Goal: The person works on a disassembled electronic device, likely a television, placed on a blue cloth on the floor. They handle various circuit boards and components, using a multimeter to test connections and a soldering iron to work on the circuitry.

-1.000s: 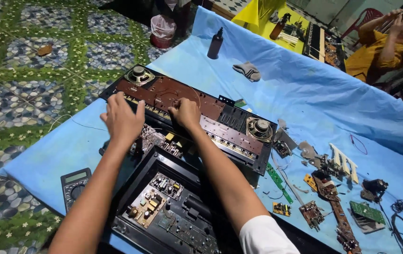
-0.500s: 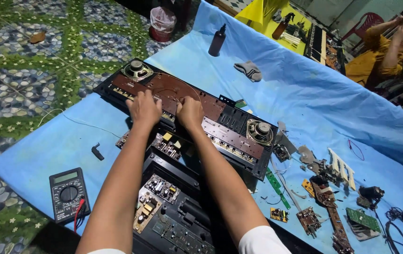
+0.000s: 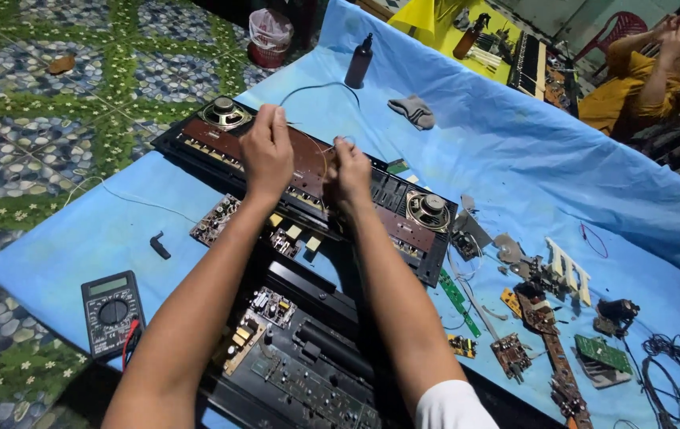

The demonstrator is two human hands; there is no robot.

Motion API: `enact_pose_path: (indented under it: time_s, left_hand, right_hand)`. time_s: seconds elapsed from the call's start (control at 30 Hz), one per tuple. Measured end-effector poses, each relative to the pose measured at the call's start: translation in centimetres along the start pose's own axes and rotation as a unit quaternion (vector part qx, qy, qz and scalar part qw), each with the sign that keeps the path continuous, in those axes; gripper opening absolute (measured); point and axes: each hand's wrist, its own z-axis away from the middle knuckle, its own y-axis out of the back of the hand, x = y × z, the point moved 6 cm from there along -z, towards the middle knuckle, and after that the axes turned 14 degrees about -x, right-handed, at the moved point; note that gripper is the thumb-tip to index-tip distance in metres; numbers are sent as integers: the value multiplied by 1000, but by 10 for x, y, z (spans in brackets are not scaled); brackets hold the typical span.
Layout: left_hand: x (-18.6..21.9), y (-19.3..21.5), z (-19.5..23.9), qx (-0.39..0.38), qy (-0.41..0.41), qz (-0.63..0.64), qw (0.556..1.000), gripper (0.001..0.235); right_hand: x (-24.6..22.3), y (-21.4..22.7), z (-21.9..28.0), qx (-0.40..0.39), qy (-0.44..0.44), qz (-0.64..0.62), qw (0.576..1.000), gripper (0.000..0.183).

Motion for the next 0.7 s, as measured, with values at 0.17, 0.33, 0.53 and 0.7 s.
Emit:
enact_pose_path:
  time_s: [0.17,0.33,0.53,0.7]
  left_hand:
    - [91,13,49,-91,-19,48,994,26]
    - [140,-1,138,-190,10,81,978,27]
    - [159,-46,234,-299,65,137,942,19]
    - [168,-67,277,-342,77,102,931,23]
  right_hand:
    - [-97,25,42,-45,18,60,997,22]
    - [-165,69,139,-91,38,266,959,27]
    - [-185,170,246,-46,-16,290,956,17]
    - [-203,248,353,44,-61,365,928,16]
